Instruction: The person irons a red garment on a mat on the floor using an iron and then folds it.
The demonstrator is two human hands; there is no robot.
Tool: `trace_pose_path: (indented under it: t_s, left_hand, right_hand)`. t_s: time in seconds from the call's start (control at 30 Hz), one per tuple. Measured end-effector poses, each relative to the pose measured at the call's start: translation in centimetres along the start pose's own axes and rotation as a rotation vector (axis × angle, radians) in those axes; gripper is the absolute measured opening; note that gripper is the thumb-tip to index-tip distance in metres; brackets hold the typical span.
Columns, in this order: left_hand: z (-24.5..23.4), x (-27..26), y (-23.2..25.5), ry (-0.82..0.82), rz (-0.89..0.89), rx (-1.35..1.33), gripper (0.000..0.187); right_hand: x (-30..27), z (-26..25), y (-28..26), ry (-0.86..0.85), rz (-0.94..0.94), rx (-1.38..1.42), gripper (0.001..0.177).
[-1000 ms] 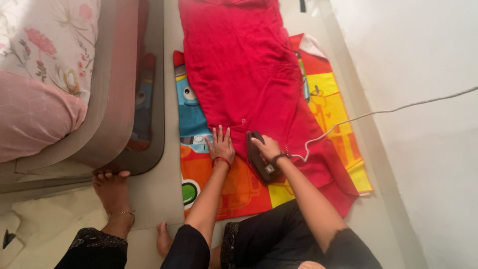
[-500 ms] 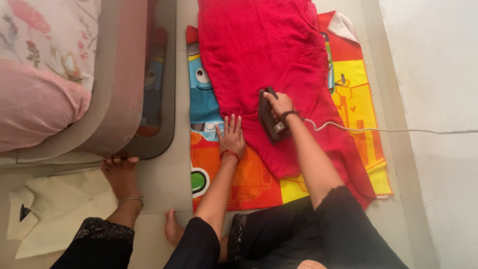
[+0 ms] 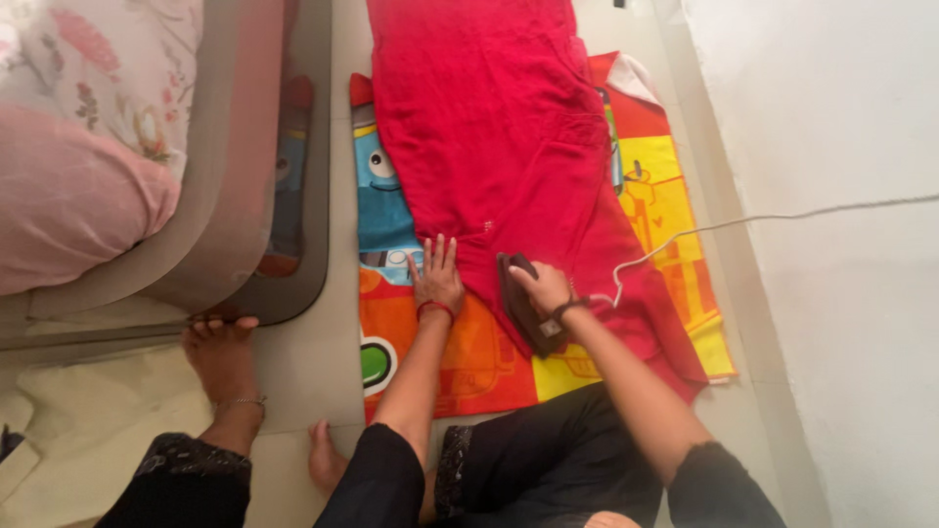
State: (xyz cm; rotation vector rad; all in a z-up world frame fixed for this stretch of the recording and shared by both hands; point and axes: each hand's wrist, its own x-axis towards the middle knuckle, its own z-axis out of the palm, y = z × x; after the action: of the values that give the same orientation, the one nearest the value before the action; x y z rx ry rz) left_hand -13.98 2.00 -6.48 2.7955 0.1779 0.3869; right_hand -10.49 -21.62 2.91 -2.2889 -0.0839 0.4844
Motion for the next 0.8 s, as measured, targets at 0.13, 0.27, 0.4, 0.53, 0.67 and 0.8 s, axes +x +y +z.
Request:
trace_pose_path:
  t_s: [0.13, 0.27, 0.4, 0.53, 0.67, 0.8]
  left_hand:
    - [-0.2, -0.2, 0.1, 0.019, 0.009, 0.029, 0.062]
    - [-0.6, 0.0, 0.3, 0.012, -0.001, 0.007, 0.062]
    - [-0.7, 0.1, 0.4, -0.012, -0.01, 0.008, 0.062]
    - [-1.1, 0.1, 0.6, -0.007, -0.01, 0.018, 0.061]
    - [-1.5, 0.2, 0.9, -0.04, -0.03, 0.031, 0.062]
    - [-1.9, 0.2, 1.0, -0.087, -0.039, 0.016, 0.064]
  right_hand:
    - [0.8, 0.2, 0.7, 0.241, -0.092, -0.131, 0.052]
    - [6.0, -1.9, 0.2, 0.26, 0.056, 0.001, 0.053]
    - [11.8, -5.0, 0.3, 0.286, 0.044, -0.048, 0.054]
    - [16.8, -7.8, 0.6, 0.26, 0.112, 0.088, 0.051]
    - [22.5, -10.0, 1.6, 0.288, 0.129, 0.059, 0.054]
    - [26.4, -11.9, 1.3, 0.34, 0.124, 0.082, 0.052]
